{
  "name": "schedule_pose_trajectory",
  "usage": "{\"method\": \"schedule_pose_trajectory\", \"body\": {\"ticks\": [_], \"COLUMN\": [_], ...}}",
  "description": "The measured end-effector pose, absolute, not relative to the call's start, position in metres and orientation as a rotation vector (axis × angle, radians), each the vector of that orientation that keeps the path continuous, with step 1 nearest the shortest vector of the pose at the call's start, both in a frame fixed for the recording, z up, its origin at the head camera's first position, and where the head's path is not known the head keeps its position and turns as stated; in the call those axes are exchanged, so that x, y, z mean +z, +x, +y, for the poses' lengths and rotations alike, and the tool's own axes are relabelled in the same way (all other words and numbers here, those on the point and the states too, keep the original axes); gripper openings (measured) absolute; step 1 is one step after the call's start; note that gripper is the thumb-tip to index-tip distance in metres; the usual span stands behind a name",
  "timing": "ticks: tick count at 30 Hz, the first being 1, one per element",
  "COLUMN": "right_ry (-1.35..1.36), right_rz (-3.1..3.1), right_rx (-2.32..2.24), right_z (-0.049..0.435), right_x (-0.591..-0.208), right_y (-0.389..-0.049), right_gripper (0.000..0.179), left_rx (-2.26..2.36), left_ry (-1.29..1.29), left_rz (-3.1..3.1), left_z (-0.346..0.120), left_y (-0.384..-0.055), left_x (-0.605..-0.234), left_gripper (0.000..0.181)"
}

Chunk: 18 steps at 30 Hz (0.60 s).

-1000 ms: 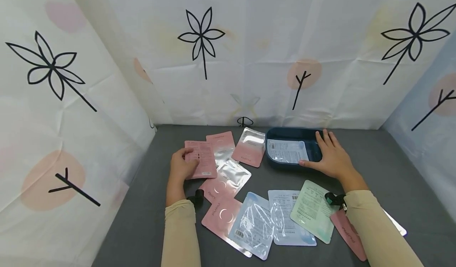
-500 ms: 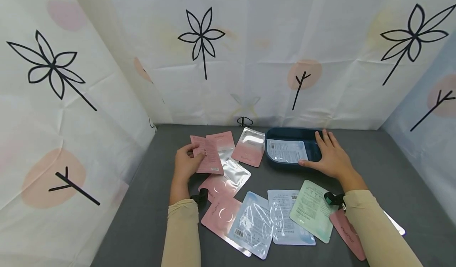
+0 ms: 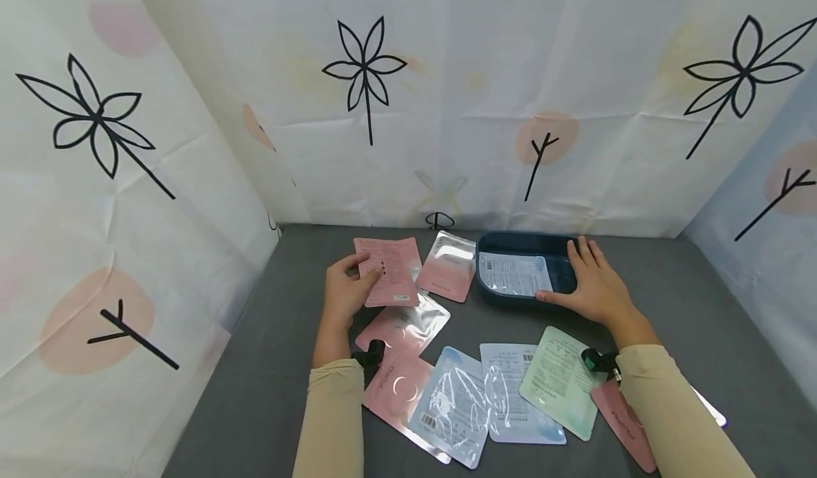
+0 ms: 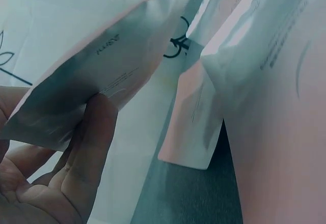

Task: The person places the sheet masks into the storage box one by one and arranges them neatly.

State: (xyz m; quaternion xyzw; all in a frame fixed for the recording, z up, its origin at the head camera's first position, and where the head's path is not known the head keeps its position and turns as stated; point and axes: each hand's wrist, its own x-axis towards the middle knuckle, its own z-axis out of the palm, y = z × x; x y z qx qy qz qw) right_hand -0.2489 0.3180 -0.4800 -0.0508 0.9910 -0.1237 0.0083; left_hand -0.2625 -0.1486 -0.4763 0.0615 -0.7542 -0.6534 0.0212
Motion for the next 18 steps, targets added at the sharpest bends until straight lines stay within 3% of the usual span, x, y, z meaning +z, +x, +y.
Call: {"method": "schedule_pose_trajectory", "body": {"ticks": [18], "right_ry": [-0.176], "right_rz": [3.102], "right_rx": [-0.385], "right_z": [0.319], "right_x": [-0.481], "right_y": [-0.245], "right_gripper": [0.14], "left_rx": [-2.04], "left_ry": [0.145], "left_rz": [-2.297], "left_z": [-0.131], "left_y": [-0.26], "left_x": [-0.48], "left_gripper": [0.039]}}
